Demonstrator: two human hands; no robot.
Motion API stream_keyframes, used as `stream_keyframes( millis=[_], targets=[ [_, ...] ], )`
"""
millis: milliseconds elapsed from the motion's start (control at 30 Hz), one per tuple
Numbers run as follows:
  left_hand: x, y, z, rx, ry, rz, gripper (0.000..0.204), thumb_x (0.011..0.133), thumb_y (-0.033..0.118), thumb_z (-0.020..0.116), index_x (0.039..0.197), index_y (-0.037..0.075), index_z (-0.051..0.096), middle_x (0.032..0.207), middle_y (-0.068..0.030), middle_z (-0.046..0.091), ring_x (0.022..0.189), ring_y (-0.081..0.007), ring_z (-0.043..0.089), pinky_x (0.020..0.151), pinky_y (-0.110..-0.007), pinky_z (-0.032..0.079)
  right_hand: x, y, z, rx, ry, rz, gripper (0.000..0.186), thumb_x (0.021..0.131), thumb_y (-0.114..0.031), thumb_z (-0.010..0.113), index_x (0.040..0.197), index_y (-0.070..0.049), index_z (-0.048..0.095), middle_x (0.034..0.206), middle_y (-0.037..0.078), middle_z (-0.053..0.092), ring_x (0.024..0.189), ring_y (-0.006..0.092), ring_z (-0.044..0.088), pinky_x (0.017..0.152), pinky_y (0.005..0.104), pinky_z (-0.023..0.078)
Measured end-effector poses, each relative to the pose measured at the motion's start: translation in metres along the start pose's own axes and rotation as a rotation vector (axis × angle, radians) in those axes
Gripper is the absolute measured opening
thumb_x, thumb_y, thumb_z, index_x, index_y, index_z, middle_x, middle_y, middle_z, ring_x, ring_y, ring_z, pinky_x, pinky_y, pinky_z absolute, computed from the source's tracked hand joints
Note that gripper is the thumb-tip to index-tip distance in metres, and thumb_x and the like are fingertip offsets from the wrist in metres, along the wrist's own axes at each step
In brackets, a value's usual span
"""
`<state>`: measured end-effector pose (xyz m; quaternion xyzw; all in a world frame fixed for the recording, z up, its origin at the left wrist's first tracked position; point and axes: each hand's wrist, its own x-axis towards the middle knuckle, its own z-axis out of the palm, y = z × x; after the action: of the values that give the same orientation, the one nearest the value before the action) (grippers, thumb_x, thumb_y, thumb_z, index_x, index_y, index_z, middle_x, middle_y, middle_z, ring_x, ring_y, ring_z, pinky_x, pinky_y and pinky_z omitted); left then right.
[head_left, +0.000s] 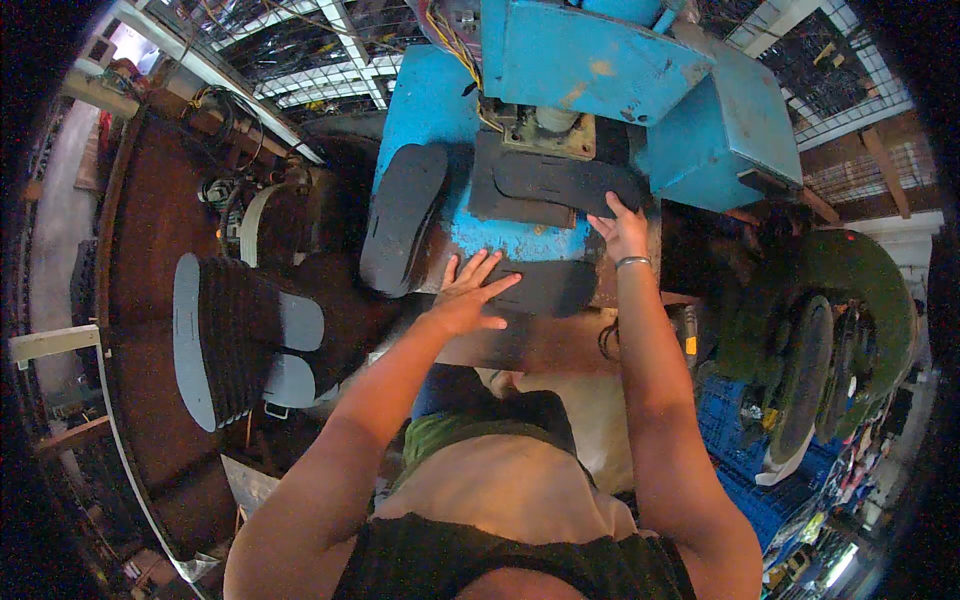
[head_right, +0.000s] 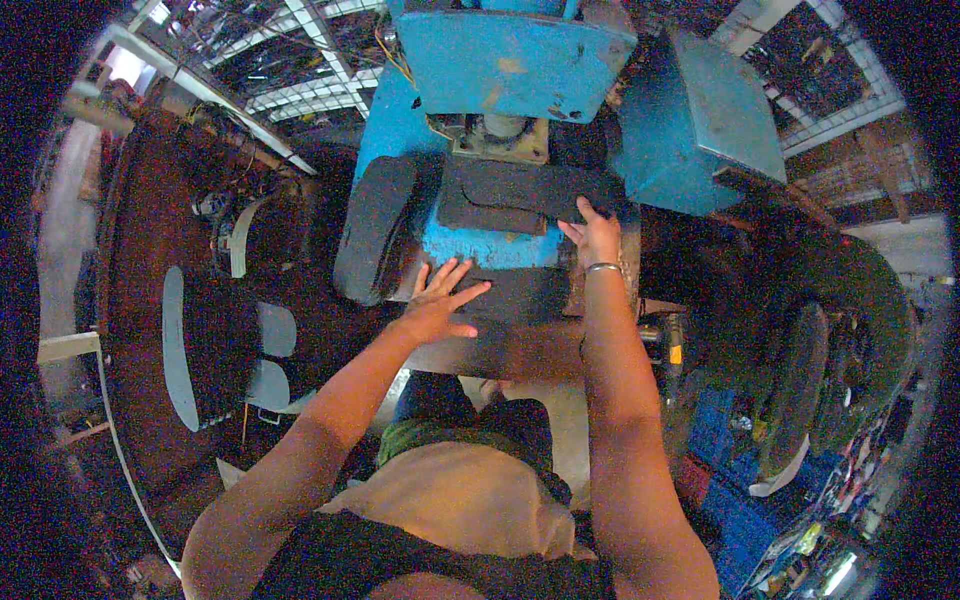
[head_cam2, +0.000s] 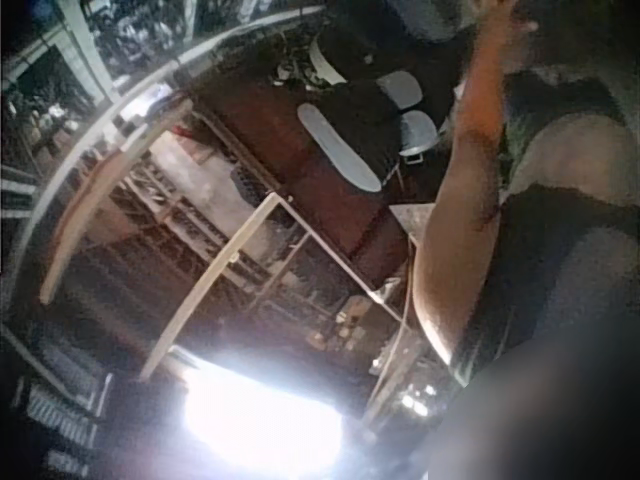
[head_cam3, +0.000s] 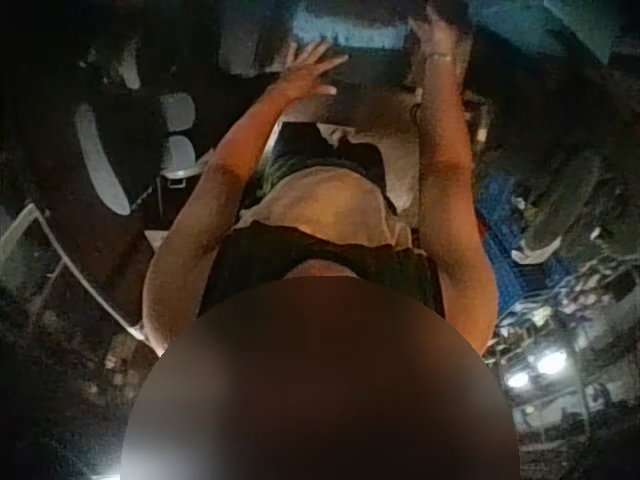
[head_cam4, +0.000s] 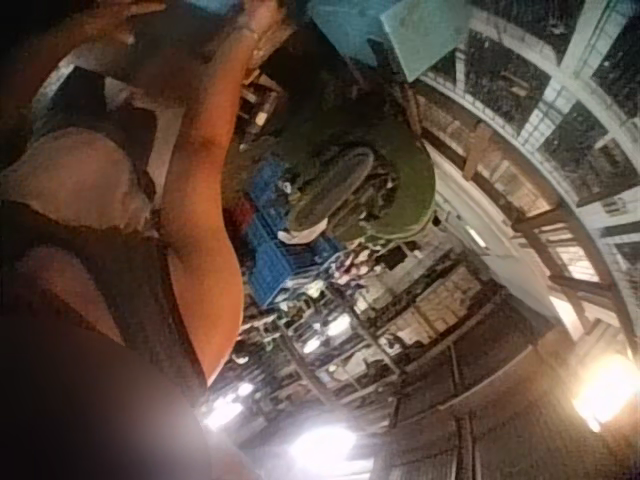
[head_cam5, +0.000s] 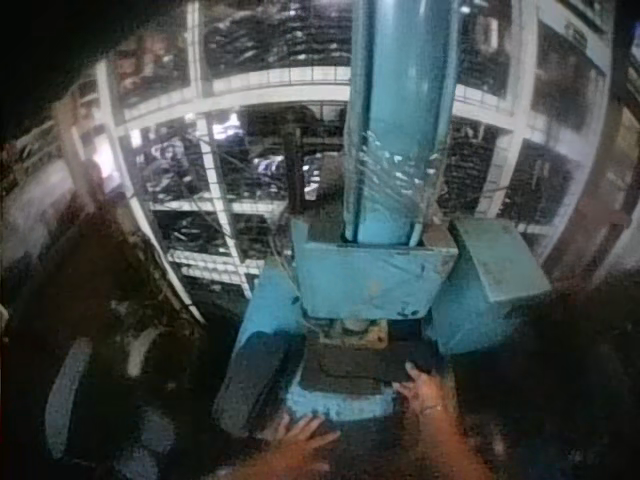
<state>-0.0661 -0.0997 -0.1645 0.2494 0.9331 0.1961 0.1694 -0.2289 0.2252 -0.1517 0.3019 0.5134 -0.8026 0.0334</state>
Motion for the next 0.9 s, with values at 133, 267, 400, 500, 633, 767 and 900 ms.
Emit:
stream_keyframes(
  millis=[133, 267, 400, 500, 633, 767, 900],
  targets=[
    [0.001, 0.004, -0.004, -0.002, 0.107, 0.03, 0.09, 0.081, 0.044, 0.089, 0.16, 0.042, 0.047, 0.171, -0.011, 0.032, 0.161, -0.0368, 0.024, 0.126, -0.071, 0.015, -0.004, -0.004, 0.0, 0.01, 0.001, 0.033, 0.046, 0.097, -0.012, 0.08, 0.135, -0.008, 0.055, 0.13, 0.013, 0.069, 0.108, 0.0387, 0.073, 0.078, 0.0453, 0.068],
    [-0.028, 0.023, -0.024, -0.198, 0.256, -0.013, 0.081, 0.077, 0.034, 0.093, 0.15, 0.034, 0.059, 0.157, -0.0154, 0.045, 0.146, -0.0395, 0.043, 0.124, -0.062, 0.029, -0.005, -0.005, 0.003, 0.006, 0.008, 0.039, 0.049, 0.093, -0.013, 0.083, 0.133, -0.005, 0.056, 0.125, 0.015, 0.07, 0.097, 0.0416, 0.074, 0.074, 0.045, 0.069],
    [-0.087, 0.033, -0.062, -0.225, 0.695, -0.132, 0.082, 0.07, 0.032, 0.097, 0.146, 0.025, 0.064, 0.148, -0.0206, 0.049, 0.132, -0.0423, 0.051, 0.115, -0.054, 0.042, 0.002, 0.002, 0.001, -0.011, 0.027, -0.005, 0.049, 0.092, -0.015, 0.085, 0.132, -0.007, 0.059, 0.125, 0.013, 0.07, 0.099, 0.0424, 0.073, 0.075, 0.0457, 0.069],
    [-0.104, 0.016, -0.09, -0.225, 0.948, -0.397, 0.078, 0.07, 0.033, 0.097, 0.14, 0.017, 0.065, 0.139, -0.0224, 0.051, 0.129, -0.0433, 0.051, 0.112, -0.051, 0.046, 0.01, 0.008, -0.005, -0.004, 0.066, 0.036, 0.047, 0.092, -0.018, 0.086, 0.132, -0.009, 0.063, 0.128, 0.014, 0.068, 0.1, 0.0405, 0.073, 0.074, 0.0433, 0.069],
    [-0.075, -0.025, -0.108, -0.039, 0.837, -0.664, 0.076, 0.076, 0.042, 0.093, 0.142, 0.019, 0.064, 0.136, -0.0267, 0.057, 0.132, -0.0475, 0.05, 0.108, -0.056, 0.045, 0.018, 0.009, -0.016, -0.046, 0.044, 0.154, 0.056, 0.097, -0.028, 0.081, 0.144, -0.006, 0.06, 0.135, 0.016, 0.067, 0.111, 0.038, 0.071, 0.086, 0.0376, 0.066],
    [-0.077, -0.018, -0.113, 0.12, 0.713, -0.677, 0.083, 0.082, 0.053, 0.087, 0.151, 0.016, 0.057, 0.151, -0.028, 0.05, 0.144, -0.0508, 0.043, 0.117, -0.061, 0.04, 0.025, 0.004, -0.022, -0.071, -0.065, 0.131, 0.065, 0.098, -0.027, 0.079, 0.153, -0.003, 0.054, 0.15, 0.022, 0.052, 0.135, 0.0449, 0.057, 0.102, 0.0444, 0.062],
    [-0.146, 0.0, -0.161, -0.105, 0.958, -0.445, 0.078, 0.083, 0.043, 0.088, 0.151, 0.017, 0.057, 0.157, -0.0267, 0.046, 0.147, -0.0493, 0.043, 0.122, -0.057, 0.038, 0.033, 0.002, -0.029, -0.071, -0.163, 0.226, 0.063, 0.102, -0.033, 0.074, 0.158, -0.013, 0.051, 0.151, 0.02, 0.05, 0.132, 0.0351, 0.062, 0.102, 0.0414, 0.062]
  ],
)
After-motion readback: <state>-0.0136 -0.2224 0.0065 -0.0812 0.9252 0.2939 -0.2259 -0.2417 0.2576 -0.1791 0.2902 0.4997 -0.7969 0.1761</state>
